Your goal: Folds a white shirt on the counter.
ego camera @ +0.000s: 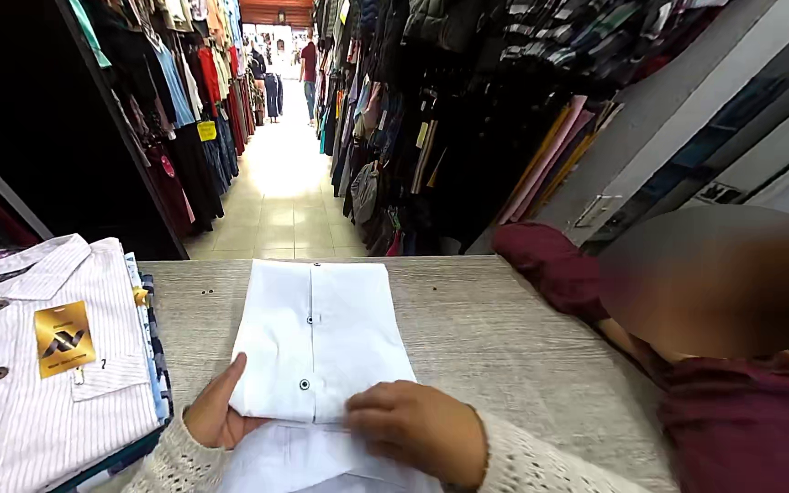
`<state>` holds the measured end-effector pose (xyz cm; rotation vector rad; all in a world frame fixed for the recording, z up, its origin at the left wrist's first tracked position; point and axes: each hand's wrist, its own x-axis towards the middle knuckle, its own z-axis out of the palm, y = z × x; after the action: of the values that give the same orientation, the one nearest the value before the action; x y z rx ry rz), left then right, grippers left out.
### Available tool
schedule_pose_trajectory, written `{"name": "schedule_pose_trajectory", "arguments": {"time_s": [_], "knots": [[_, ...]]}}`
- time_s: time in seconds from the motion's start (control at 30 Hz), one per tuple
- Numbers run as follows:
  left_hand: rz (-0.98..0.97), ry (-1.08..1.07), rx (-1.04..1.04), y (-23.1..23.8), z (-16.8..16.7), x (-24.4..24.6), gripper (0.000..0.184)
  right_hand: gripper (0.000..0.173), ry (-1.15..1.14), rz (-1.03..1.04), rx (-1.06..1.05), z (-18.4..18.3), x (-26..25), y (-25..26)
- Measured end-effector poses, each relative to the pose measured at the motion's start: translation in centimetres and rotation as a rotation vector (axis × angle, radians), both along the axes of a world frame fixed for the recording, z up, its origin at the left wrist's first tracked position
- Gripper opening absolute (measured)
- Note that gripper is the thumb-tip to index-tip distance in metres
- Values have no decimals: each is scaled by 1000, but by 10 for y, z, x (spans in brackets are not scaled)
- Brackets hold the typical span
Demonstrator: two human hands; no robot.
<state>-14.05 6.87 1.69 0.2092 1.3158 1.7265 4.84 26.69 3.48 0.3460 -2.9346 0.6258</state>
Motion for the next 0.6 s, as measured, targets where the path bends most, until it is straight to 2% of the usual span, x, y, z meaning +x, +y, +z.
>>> {"name": "schedule_pose_trajectory", "arguments": {"time_s": [0.07, 0.1, 0.17, 0.3, 0.47, 0.6], "knots": [[28, 56, -78, -5, 3, 2, 29, 29, 112, -310, -71, -10, 20, 18], [51, 75, -108, -5, 4, 3, 25, 33, 172, -477, -74, -19, 26, 29], [99, 99, -146, -2, 2, 3, 22, 44, 121, -676, -141, -35, 31, 44], [202, 105, -144, 4, -8, -1, 26, 50, -6, -680, -442, -51, 29, 46], [249, 113, 25, -3, 6, 4, 24, 45, 224, -660, -722, -31, 36, 46], [178, 256, 80, -33, 19, 23, 37, 47, 277, -575, -810, -12, 60, 30]]}}
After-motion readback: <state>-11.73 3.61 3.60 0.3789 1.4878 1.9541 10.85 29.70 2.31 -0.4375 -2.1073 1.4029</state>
